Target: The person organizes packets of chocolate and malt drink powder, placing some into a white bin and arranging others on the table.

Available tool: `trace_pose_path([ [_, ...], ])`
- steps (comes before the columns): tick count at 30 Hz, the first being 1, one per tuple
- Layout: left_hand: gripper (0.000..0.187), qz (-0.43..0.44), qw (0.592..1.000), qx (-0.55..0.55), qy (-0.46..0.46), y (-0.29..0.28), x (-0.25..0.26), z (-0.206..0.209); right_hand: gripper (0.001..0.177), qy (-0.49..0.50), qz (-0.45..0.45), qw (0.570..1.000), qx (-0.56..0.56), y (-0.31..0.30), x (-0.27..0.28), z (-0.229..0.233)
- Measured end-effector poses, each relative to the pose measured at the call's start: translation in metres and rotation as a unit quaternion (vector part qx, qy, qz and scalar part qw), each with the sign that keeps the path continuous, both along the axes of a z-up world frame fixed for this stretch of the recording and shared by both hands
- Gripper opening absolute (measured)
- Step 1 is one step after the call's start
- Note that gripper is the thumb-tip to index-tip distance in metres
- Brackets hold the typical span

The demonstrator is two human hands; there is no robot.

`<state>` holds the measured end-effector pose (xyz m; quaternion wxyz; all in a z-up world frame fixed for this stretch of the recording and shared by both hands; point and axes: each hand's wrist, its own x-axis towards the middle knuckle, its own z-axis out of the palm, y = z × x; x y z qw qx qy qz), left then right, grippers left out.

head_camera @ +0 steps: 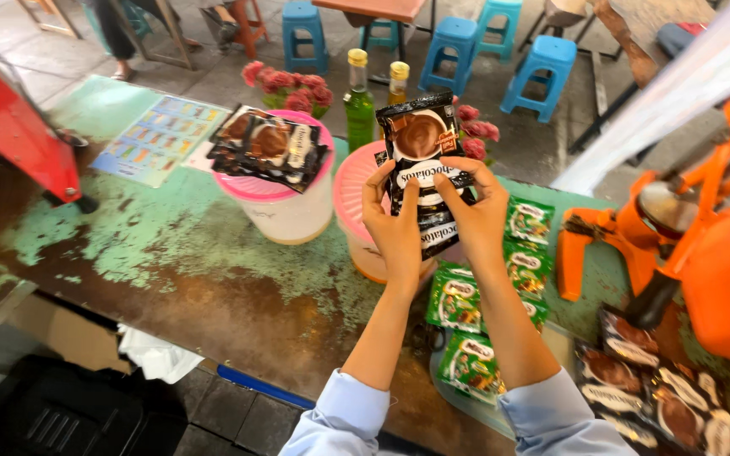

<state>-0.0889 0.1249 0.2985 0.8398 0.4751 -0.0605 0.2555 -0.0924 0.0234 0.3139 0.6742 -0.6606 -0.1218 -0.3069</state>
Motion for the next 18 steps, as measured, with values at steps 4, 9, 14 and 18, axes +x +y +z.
trace_pose_path([
  [4, 0.035, -0.046, 0.998, 0.035, -0.029, -0.042, -0.061, -0.017, 0.022, -0.002, -0.095, 0.994, -0.046, -0.046, -0.061, -0.026],
  [9, 0.034, -0.206, 0.973, 0.0, 0.107, -0.108, -0.144, -0.07, 0.018, 0.112, -0.244, 0.963, 0.003, -0.102, -0.171, -0.093],
  [14, 0.035, -0.308, 0.935, 0.149, 0.09, -0.177, -0.2, -0.104, 0.017, 0.13, -0.422, 0.897, -0.007, -0.151, -0.256, -0.127],
  [18, 0.035, -0.349, 0.897, 0.273, 0.004, -0.241, -0.224, -0.121, 0.018, 0.14, -0.505, 0.848, 0.083, -0.199, -0.297, -0.142],
])
